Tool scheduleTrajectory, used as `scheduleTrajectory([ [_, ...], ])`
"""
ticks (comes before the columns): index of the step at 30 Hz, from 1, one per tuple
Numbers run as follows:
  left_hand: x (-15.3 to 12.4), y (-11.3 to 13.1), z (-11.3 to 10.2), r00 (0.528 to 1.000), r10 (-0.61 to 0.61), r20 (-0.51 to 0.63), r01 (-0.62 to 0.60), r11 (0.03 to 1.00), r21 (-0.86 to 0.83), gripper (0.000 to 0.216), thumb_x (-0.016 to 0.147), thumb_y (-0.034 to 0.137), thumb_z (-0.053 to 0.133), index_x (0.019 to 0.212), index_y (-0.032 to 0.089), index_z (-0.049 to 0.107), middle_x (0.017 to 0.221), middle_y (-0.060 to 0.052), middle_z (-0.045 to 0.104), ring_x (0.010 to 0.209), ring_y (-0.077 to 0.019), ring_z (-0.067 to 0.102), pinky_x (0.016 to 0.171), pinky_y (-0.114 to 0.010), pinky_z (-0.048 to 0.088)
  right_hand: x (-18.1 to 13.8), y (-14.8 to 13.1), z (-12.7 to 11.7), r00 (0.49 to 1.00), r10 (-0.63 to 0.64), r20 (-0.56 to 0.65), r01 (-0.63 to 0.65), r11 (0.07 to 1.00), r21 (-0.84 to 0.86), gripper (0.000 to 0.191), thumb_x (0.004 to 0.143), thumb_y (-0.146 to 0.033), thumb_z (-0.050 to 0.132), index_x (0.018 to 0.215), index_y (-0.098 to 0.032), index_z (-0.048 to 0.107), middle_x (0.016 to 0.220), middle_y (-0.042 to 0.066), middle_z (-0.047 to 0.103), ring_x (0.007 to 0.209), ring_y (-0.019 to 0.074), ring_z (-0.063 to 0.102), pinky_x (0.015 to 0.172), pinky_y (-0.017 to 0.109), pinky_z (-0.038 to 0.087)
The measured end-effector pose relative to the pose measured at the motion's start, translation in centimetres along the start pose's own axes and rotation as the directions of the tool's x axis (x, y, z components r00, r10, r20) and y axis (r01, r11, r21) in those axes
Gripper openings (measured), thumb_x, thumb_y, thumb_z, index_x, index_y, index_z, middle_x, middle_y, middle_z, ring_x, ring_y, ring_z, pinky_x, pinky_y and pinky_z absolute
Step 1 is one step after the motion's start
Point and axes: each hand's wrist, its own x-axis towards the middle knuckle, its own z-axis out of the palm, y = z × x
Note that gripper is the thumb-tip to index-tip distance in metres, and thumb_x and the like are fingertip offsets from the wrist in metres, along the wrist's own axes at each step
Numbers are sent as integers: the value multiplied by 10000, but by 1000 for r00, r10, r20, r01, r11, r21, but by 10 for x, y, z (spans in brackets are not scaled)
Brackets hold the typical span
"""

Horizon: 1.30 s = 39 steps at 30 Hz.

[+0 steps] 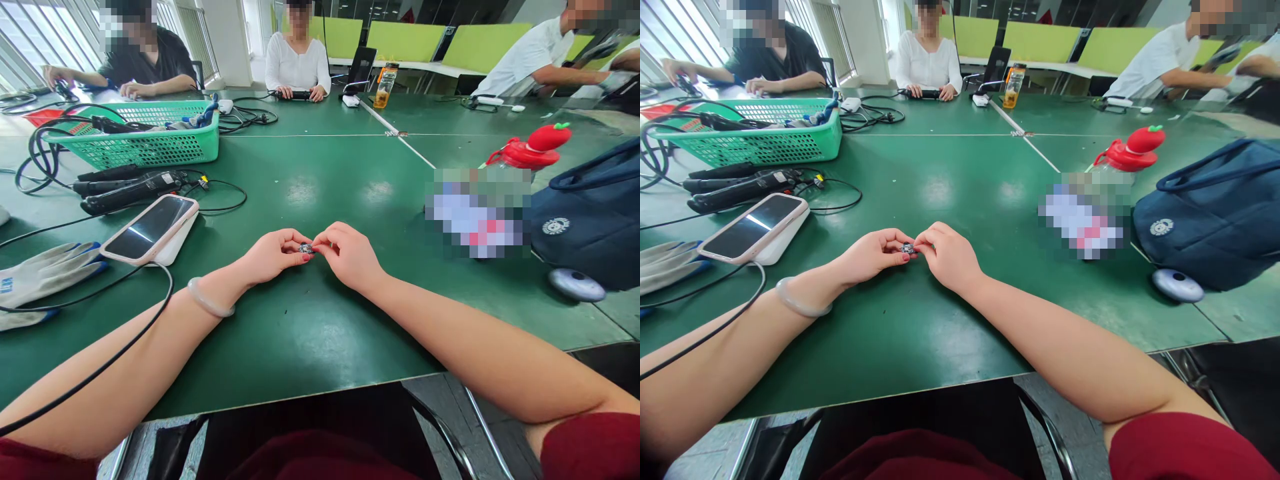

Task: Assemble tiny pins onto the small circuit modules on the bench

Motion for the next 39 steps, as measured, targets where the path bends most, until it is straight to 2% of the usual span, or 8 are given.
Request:
scheduleTrajectory([
  [10,0,0,0,1000,12,-4,-12,1000,13,357,702,359,726,986,163,630,850,-45,698,851,-181,645,810,-351,485,0,1,0,1000,-9,-1,9,1000,-16,133,878,-192,569,806,-200,680,824,20,590,689,125,523,661,253,415],
  [15,1,-3,1,1000,16,-21,-16,999,-31,374,715,343,719,1031,163,630,927,-61,707,899,-183,642,847,-358,482,1,3,-2,1000,-14,-24,14,1000,2,145,891,-197,550,868,-200,693,807,20,588,672,122,519,647,251,412],
  [19,0,1,1,998,-10,-58,8,999,-35,365,731,278,696,1071,159,638,944,-57,713,861,-161,638,837,-333,486,1,4,-3,999,34,7,-34,999,-14,95,846,-237,629,917,-205,683,807,2,581,594,100,471,615,248,401],
  [22,-1,5,1,998,-31,-60,29,999,-18,377,728,251,692,1095,170,656,938,-48,722,844,-161,640,827,-328,492,1,4,-2,998,47,31,-46,999,-29,154,819,-286,670,948,-203,681,822,3,585,600,100,466,611,246,396],
  [29,-2,5,2,997,-18,-81,21,999,34,451,779,327,657,1194,152,642,1066,-83,718,951,-211,646,940,-397,470,1,0,1,998,43,52,-38,995,-91,137,834,-308,648,900,-193,681,836,10,601,632,104,498,611,235,394],
  [31,-2,4,3,995,-27,-96,26,1000,-12,505,755,347,685,1217,151,630,1105,-88,710,999,-228,642,976,-415,458,1,0,2,998,37,46,-32,994,-109,144,833,-318,647,898,-192,673,846,9,607,635,104,507,607,233,395],
  [35,-2,3,4,994,-58,-97,33,969,-246,608,690,335,757,1249,150,604,1155,-89,693,1075,-228,627,1030,-404,441,2,0,4,1000,8,23,-4,988,-157,167,851,-338,625,926,-195,667,868,10,615,646,105,530,608,231,400],
  [39,-2,4,6,990,-103,-92,60,919,-391,519,698,281,762,1186,147,647,1094,-81,716,1009,-190,650,999,-373,479,3,1,6,999,-38,15,41,975,-218,182,865,-344,608,953,-195,663,889,13,627,667,110,559,622,232,408],
])
